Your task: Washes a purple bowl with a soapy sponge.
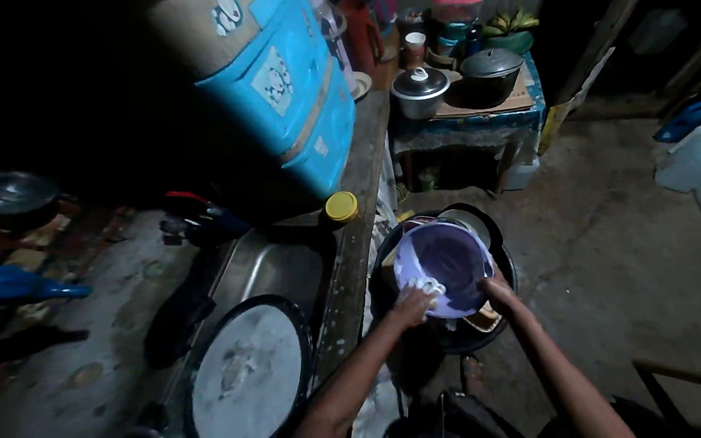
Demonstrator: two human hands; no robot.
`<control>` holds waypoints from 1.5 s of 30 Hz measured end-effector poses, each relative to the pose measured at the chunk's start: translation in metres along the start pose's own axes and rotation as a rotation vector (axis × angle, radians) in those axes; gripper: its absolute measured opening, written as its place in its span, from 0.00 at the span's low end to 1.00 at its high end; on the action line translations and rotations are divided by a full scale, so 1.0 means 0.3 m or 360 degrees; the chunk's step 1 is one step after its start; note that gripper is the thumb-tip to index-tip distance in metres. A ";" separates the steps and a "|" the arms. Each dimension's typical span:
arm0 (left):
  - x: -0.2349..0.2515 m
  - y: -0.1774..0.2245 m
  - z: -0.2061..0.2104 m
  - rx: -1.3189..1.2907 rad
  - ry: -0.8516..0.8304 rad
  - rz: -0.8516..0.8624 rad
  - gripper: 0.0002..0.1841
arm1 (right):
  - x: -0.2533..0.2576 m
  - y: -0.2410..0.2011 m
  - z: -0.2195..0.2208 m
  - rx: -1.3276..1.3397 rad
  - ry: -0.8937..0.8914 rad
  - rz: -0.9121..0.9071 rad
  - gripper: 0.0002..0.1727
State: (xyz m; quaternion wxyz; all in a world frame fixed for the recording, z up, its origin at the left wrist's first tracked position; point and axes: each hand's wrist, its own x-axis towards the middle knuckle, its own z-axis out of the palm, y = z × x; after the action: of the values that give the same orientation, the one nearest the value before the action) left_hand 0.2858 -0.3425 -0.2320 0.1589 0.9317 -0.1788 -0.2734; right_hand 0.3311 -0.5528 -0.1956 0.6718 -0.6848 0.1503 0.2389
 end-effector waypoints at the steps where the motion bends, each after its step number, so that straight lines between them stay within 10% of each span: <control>1: 0.006 -0.028 -0.006 0.0047 0.0026 -0.0012 0.36 | 0.006 -0.011 -0.002 -0.0003 -0.0036 -0.0073 0.53; 8: 0.036 0.252 0.007 -0.0730 0.0097 -0.0405 0.34 | 0.048 0.036 0.086 -0.0190 -0.0066 -0.0318 0.54; 14: 0.068 0.009 0.138 -0.0088 0.0086 0.0023 0.27 | 0.067 -0.003 -0.014 -0.0259 -0.0133 -0.0211 0.51; 20: 0.082 0.286 0.045 -0.0771 0.0174 -0.0509 0.31 | 0.102 0.076 0.072 -0.0200 0.0035 -0.0324 0.52; 24: 0.078 0.139 0.110 -0.0283 0.0024 -0.0140 0.19 | 0.090 -0.029 -0.020 -0.0273 -0.0128 -0.0183 0.46; 28: 0.086 0.014 0.154 -0.0119 0.0643 0.0376 0.12 | 0.088 -0.097 -0.062 -0.0214 -0.0074 0.0021 0.43; 31: 0.099 0.187 0.040 -0.0473 0.0748 0.0020 0.12 | 0.096 0.009 0.027 0.0077 0.0183 -0.0197 0.57; 35: 0.114 0.310 -0.032 -0.0765 0.0360 -0.0287 0.23 | 0.110 0.061 0.081 0.0095 0.0384 -0.0244 0.53; 40: 0.115 0.069 0.091 -0.0096 0.0254 0.0189 0.32 | 0.067 -0.012 -0.045 -0.0083 0.0009 -0.0147 0.52; 45: 0.105 0.070 0.041 -0.0075 -0.0019 -0.0159 0.41 | 0.081 0.024 -0.042 -0.0038 0.0098 -0.0261 0.54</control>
State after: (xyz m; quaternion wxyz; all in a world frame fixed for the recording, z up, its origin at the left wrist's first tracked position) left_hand 0.2985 -0.3767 -0.2479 0.1660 0.9338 -0.1266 -0.2907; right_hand 0.3494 -0.5630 -0.2149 0.6760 -0.7098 0.1114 0.1635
